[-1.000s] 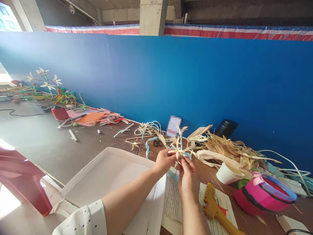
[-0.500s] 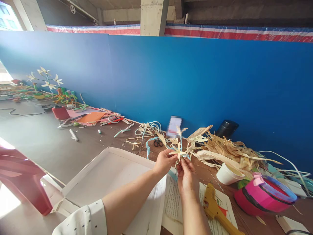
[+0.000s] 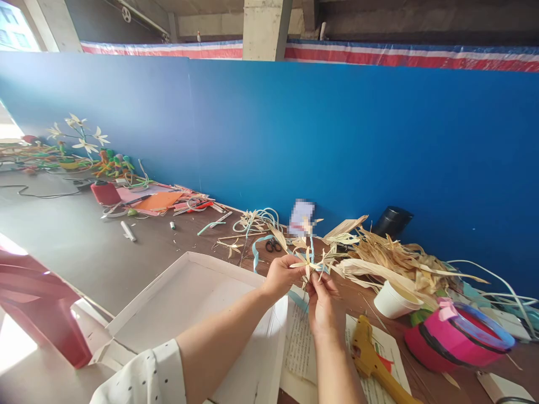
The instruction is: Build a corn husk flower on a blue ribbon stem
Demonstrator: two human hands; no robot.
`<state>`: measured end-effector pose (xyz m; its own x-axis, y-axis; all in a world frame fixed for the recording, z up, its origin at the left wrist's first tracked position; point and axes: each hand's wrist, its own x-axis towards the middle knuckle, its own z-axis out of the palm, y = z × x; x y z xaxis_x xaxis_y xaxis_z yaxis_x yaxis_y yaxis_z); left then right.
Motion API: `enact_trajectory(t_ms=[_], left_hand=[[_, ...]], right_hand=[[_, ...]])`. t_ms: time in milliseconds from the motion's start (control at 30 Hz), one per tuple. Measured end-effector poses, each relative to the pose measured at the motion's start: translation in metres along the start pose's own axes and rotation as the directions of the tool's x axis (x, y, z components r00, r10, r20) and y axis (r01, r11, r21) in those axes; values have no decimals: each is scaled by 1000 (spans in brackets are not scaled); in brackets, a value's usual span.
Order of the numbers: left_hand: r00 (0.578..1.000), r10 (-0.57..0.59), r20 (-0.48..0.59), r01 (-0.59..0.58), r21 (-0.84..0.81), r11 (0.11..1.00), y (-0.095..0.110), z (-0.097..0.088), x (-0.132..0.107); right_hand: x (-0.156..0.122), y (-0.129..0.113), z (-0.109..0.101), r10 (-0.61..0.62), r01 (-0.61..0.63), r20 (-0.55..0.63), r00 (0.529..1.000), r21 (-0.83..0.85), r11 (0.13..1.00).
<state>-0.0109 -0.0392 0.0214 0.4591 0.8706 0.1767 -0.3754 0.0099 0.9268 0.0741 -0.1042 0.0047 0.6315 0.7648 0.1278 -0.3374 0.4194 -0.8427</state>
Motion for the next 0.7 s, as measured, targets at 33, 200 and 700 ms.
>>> enact_trajectory(t_ms=[33,200,700], left_hand=[[1000,6,0,-6,4,1000,1,0,0],[999,42,14,-43,25,999,6,-1,1],[995,10,100,-8,-22,1000,9,-5,1]], right_hand=[[0,-1,0,-4,4,5,1000,7,1000],[-2,-5,3,-23,23,7,1000,-5,1000],[-5,-12,7,21,-21,21,1000,4,1000]])
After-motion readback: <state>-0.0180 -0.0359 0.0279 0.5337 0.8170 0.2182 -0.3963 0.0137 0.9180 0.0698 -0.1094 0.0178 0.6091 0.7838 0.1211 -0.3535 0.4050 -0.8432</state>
